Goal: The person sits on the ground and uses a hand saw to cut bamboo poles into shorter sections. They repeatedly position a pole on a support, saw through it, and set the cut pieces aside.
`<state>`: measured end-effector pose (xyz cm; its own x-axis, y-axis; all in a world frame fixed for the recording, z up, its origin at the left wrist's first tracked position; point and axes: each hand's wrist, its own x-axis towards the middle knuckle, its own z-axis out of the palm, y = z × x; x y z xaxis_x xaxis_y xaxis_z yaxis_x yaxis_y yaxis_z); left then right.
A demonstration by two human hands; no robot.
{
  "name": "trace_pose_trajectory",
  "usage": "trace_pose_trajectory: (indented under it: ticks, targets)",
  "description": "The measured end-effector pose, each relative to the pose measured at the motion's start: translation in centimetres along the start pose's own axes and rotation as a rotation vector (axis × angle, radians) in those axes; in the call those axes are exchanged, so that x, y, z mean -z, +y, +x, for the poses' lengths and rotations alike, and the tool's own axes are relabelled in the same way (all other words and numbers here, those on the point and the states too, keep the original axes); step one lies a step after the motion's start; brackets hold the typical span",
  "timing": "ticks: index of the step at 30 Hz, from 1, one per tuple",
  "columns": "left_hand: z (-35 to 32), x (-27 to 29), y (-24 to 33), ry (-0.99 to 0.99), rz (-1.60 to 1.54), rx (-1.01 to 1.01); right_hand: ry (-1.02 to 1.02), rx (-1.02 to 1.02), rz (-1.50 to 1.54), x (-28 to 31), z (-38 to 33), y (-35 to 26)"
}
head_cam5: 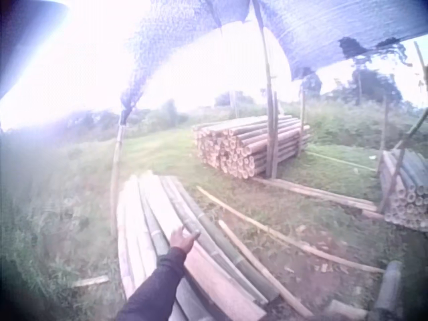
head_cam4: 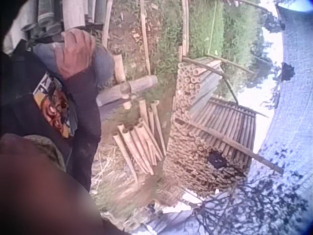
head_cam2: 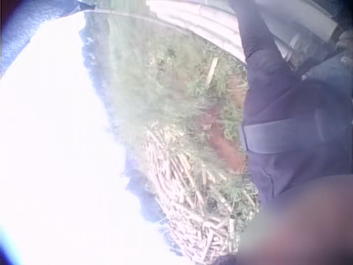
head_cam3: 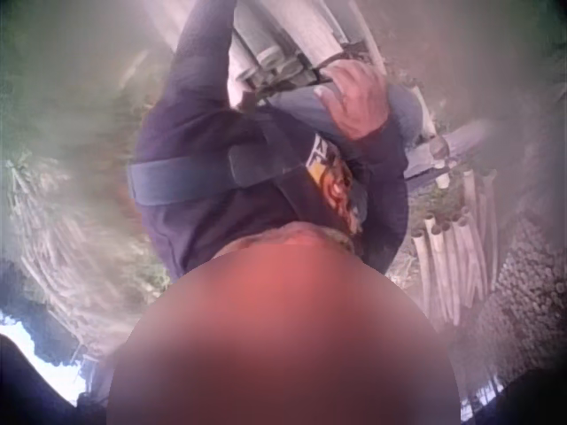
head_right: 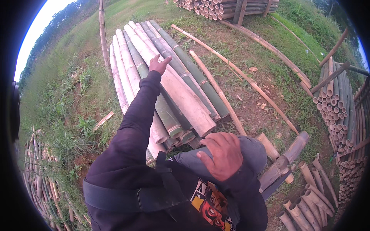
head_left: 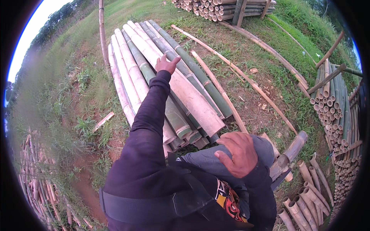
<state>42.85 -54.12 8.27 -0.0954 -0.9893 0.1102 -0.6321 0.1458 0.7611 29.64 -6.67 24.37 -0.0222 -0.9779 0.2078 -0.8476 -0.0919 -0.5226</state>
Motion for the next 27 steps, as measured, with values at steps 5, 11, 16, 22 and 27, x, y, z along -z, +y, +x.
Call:
trace_pose_trajectory:
  ticks: [5, 11, 16, 22, 27]
  targets:
    - [-9.2, -2.4, -2.5, -0.282, 0.449, -0.056, 0.198, -0.042, -0.194, -1.8, -3.2, -1.3]
    - [-7.9, -4.2, -3.4, -0.268, 0.724, -0.168, 0.757, -0.571, -0.307, -0.9, -17.9, 7.5]
    - [-6.7, -5.1, 7.1, -0.527, -0.076, -0.515, 0.755, -1.269, -0.148, -8.5, -31.0, 16.3]
    - [-20.7, 4.7, 27.8, -1.15, -0.213, -1.229, 0.821, -1.39, 0.019, -13.6, -35.0, 20.1]
    - [-32.5, 7.2, 38.6, -1.533, -0.596, -1.878, 0.678, -1.425, 0.098, -12.7, -34.0, 20.6]
